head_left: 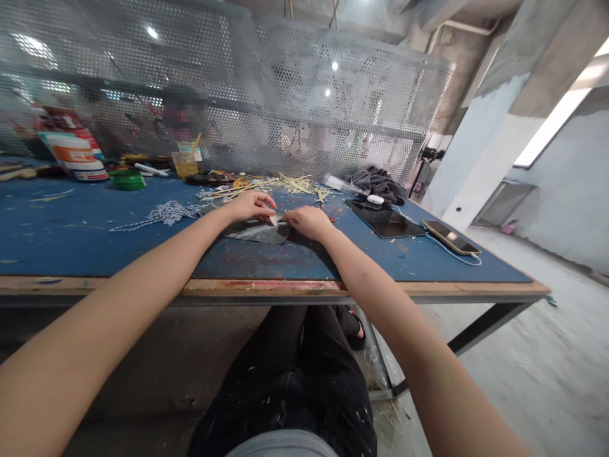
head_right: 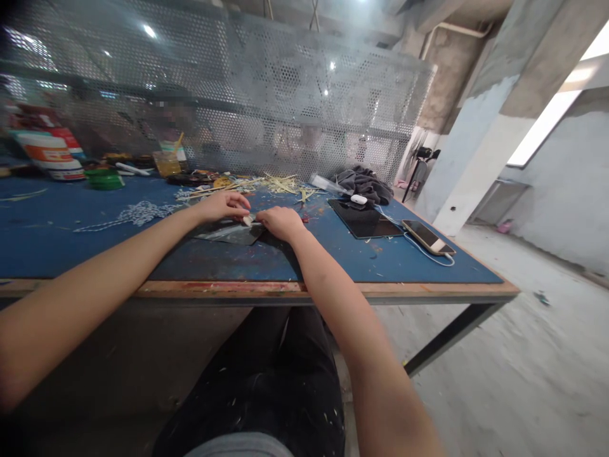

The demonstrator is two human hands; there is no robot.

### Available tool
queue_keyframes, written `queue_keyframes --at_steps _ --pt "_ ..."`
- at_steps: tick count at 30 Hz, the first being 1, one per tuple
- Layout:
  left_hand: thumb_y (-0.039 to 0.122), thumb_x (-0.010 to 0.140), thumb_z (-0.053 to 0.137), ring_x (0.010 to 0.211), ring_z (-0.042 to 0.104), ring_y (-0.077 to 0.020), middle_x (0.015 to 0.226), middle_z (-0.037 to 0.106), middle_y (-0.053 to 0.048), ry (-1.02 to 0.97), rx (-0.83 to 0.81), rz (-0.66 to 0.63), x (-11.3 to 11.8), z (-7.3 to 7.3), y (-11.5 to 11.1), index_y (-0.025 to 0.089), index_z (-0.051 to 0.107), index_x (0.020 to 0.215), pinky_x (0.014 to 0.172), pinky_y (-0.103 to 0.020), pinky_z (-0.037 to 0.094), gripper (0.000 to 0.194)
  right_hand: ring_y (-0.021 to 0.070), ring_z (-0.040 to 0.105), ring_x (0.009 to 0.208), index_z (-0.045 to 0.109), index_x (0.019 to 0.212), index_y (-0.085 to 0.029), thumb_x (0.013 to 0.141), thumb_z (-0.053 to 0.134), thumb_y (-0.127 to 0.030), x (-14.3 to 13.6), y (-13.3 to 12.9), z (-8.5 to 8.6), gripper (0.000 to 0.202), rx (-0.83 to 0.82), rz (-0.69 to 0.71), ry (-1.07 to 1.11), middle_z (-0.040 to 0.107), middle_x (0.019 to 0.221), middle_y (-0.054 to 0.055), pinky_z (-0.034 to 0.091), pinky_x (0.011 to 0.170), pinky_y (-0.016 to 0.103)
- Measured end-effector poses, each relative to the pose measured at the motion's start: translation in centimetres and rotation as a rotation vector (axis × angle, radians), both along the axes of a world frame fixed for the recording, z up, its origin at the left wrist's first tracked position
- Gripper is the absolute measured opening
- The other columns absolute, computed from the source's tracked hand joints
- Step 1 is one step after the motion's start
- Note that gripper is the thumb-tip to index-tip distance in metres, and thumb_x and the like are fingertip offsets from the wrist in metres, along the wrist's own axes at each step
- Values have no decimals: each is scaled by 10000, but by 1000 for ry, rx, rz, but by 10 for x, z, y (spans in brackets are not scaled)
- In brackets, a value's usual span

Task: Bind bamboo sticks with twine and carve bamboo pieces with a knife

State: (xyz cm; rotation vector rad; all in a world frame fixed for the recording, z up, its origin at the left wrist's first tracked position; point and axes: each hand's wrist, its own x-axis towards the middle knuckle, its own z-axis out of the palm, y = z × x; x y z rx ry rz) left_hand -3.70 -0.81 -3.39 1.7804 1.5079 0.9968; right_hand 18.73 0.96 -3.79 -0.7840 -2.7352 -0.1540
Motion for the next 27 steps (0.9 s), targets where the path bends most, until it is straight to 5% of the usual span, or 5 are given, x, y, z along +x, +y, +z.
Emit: queue_keyframes --at_steps 13,27 --pt "325 571 887 577 655 -153 619 681 -1 -24 21 -13 5 2 -3 148 664 815 606 -280 543 374 215 644 1008 598 1227 -223 1028 361 -291 1 -2 2 317 75 -8 -6 682 1135 74 481 857 382" --pt "211 777 763 574 636 -120 642 663 33 13 13 -18 5 0 -3 124 661 854 628 -284 554 155 207 640 1074 621 1221 -192 1003 470 -300 1 -1 6 286 3 34 7 677 1180 66 495 927 428"
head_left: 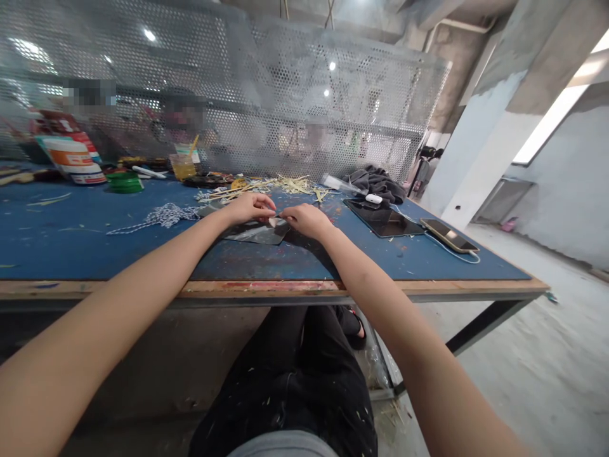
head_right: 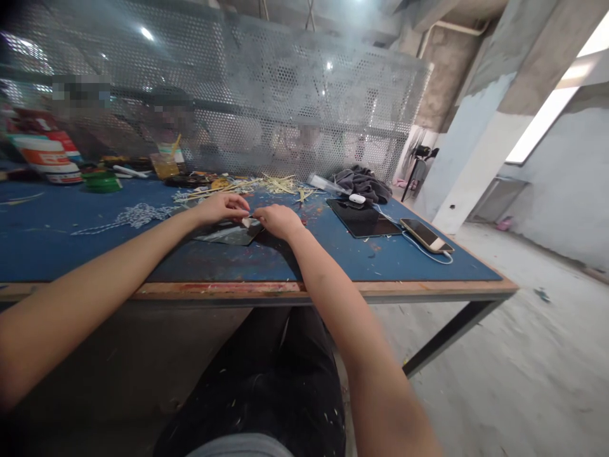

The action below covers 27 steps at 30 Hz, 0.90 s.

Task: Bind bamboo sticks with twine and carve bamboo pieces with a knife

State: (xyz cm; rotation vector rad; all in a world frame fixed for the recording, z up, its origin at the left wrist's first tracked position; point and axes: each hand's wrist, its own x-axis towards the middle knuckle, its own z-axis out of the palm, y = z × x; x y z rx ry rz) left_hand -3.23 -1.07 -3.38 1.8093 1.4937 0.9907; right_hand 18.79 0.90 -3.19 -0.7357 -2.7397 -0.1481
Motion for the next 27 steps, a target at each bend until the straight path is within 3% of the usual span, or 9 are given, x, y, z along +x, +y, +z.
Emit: queue_keyframes --at_steps 8,14,19,27 --pt "226 782 759 560 622 -117 633 657 32 14 6 13 -1 0 -1 121 663 851 609 -275 534 158 200 657 982 630 1154 -165 968 546 -359 -1 -4 -4 282 25 4 -74 675 1101 67 529 885 432" --pt "193 795 737 547 602 -103 636 645 35 24 11 6 1 1 -1 118 643 854 571 -247 515 134 199 664 959 611 1192 -169 990 498 -358 0 -7 -4 299 90 -3 -113 680 1093 66 526 868 425" --pt "228 779 751 555 592 -95 638 632 33 14 48 5 -2 4 0 123 642 847 555 -226 499 166 234 668 1010 579 1265 -264 1016 364 -256 -2 -12 -2 329 150 -18 -128 702 1138 73 493 832 376" --pt "298 746 780 554 591 -98 640 639 20 26 91 0 -6 3 3 122 644 832 559 -237 505 238 249 672 999 576 1273 -305 1019 314 -291 -2 -18 -1 365 183 -57 -130 708 1151 67 473 791 341"
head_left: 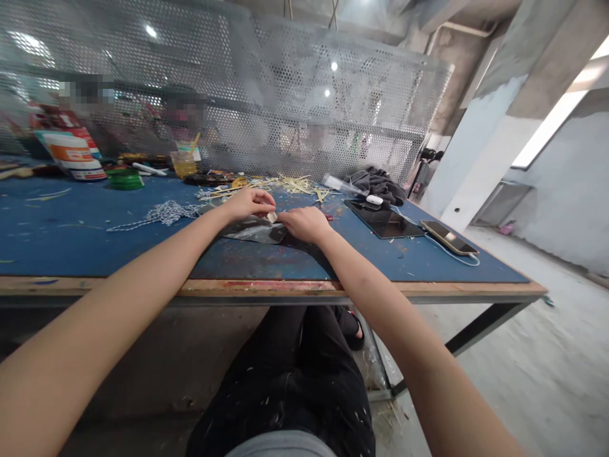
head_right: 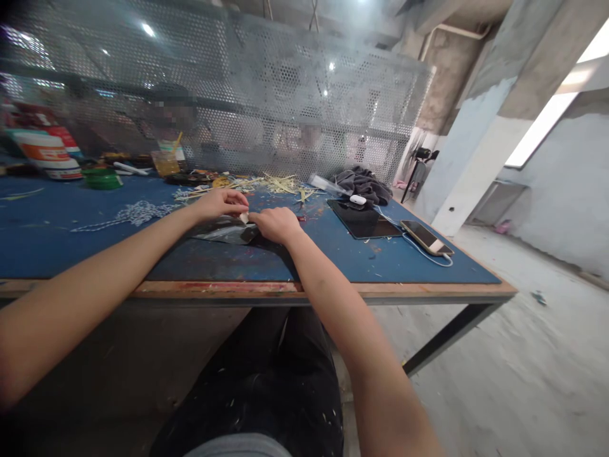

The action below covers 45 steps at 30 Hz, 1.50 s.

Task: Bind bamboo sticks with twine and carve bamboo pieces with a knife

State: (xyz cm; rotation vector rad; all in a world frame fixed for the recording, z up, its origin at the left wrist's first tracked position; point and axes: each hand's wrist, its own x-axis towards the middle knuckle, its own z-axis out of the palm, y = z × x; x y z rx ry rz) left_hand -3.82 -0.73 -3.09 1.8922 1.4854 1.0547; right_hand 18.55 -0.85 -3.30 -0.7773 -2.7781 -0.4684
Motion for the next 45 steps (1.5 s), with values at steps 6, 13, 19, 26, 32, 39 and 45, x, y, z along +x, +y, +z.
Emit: queue_keyframes --at_steps 6,13,19,26,32,39,45 --pt "263 769 768 573 608 -104 642 643 21 45 9 -14 1 -1 0 116 649 841 574 -242 515 203 254 669 1013 561 1292 -315 1021 299 -288 0 -2 2 378 -10 -39 33 699 1169 62 483 788 348" --pt "219 813 734 582 612 -108 658 646 32 88 -7 1 1 -3 0 118 651 844 594 -255 520 134 213 658 1002 587 1253 -198 1015 420 -367 -2 1 -1 336 -76 -39 8 681 1140 72 502 885 424" --pt "209 818 727 595 617 -110 666 647 33 96 -20 13 2 -2 -1 119 651 848 619 -266 527 121 210 652 1008 607 1206 -173 982 504 -401 -2 2 -2 336 -102 -19 -8 671 1138 75 506 904 441" --pt "276 749 771 570 621 -125 628 659 21 79 -24 2 6 1 -4 127 660 827 586 -263 510 202 238 660 1040 587 1270 -314 1012 354 -287 0 0 2 349 -69 -25 29 696 1172 47 494 837 365" --pt "360 632 823 543 623 -135 606 675 -2 47 -3 -11 10 2 -6 146 669 775 563 -256 508 299 230 663 1013 565 1297 -266 1031 326 -284 -1 1 2 358 -59 -68 63 686 1160 73 506 840 391" --pt "331 587 829 564 633 -146 604 673 -15 41 29 8 14 4 -10 148 657 718 573 -254 501 284 207 652 1000 594 1227 -179 986 503 -383 -2 2 -1 328 -103 -32 22 663 1143 74 520 891 437" --pt "314 591 814 536 619 -137 584 664 -9 45 32 19 18 6 -14 141 651 717 542 -238 487 269 211 649 1018 606 1203 -174 976 528 -375 -2 3 0 314 -116 -3 -1 660 1152 75 519 902 444"
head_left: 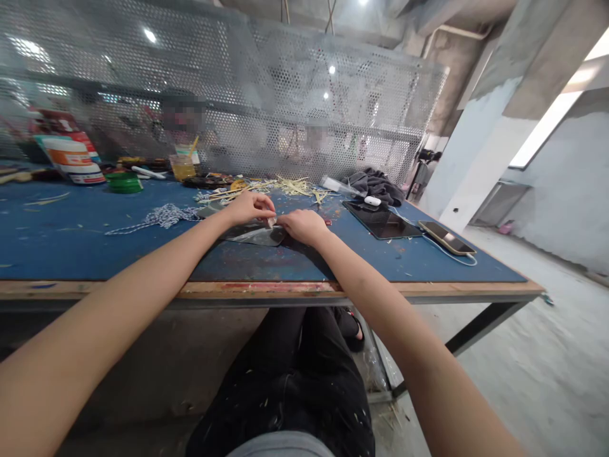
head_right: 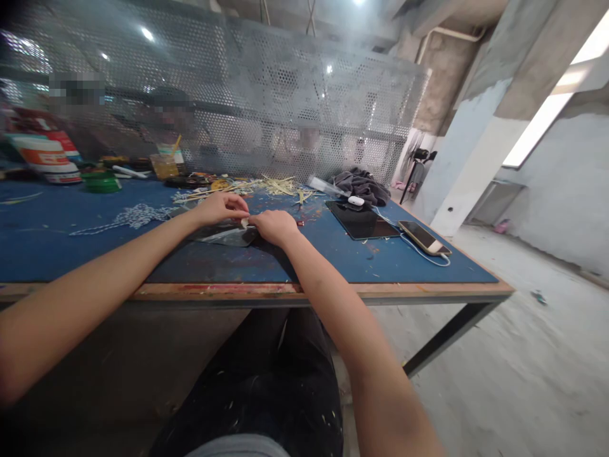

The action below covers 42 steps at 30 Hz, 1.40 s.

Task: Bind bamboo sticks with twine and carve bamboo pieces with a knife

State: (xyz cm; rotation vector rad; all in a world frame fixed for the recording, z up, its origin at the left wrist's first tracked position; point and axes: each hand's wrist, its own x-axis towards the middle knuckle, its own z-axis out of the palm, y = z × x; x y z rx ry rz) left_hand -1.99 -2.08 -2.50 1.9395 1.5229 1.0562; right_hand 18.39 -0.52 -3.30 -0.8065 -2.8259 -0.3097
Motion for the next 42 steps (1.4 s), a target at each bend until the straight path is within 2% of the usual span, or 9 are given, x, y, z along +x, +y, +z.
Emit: queue_keyframes --at_steps 5,11,15,19,27,35,42 --pt "317 617 812 525 610 -127 580 655 2 9 -3 -5 0 0 1 139 644 726 539 -237 491 268 207 652 1000 618 1170 -164 972 537 -364 0 0 0 293 7 19 -14 665 1129 72 528 889 439" --pt "354 600 827 527 610 -136 576 658 -9 16 4 -26 -2 0 2 148 662 720 545 -244 493 290 215 666 984 583 1254 -184 1002 460 -346 0 -3 1 324 34 -2 -11 682 1125 76 518 880 444" --pt "384 592 832 554 633 -149 597 675 -19 -2 24 -31 -5 0 5 156 670 726 557 -246 499 311 240 675 1003 568 1296 -277 1009 361 -271 1 -7 3 354 53 -17 -3 700 1157 71 504 845 398" --pt "391 588 832 553 633 -145 604 678 -17 -13 21 -46 -5 0 6 158 671 728 557 -245 502 317 257 669 1030 573 1293 -329 992 355 -274 2 -5 4 375 60 -43 14 707 1157 60 493 826 368" --pt "324 630 825 532 601 -108 602 671 0 18 -20 -88 -1 -1 4 144 678 745 552 -225 491 260 214 655 1007 569 1279 -208 1018 393 -335 4 0 3 339 30 -85 52 678 1154 71 505 863 412" --pt "272 731 780 544 625 -124 607 657 32 24 -60 -48 -8 -6 8 136 658 770 576 -264 518 187 217 645 1030 574 1269 -191 995 477 -395 0 -3 -1 355 -25 -57 33 660 1165 78 505 910 448" --pt "301 703 803 550 631 -132 613 671 3 21 -68 -26 -8 -5 6 125 664 783 577 -270 520 238 214 645 1018 604 1202 -172 974 528 -382 1 -1 2 320 -53 -7 11 658 1143 75 515 905 450"
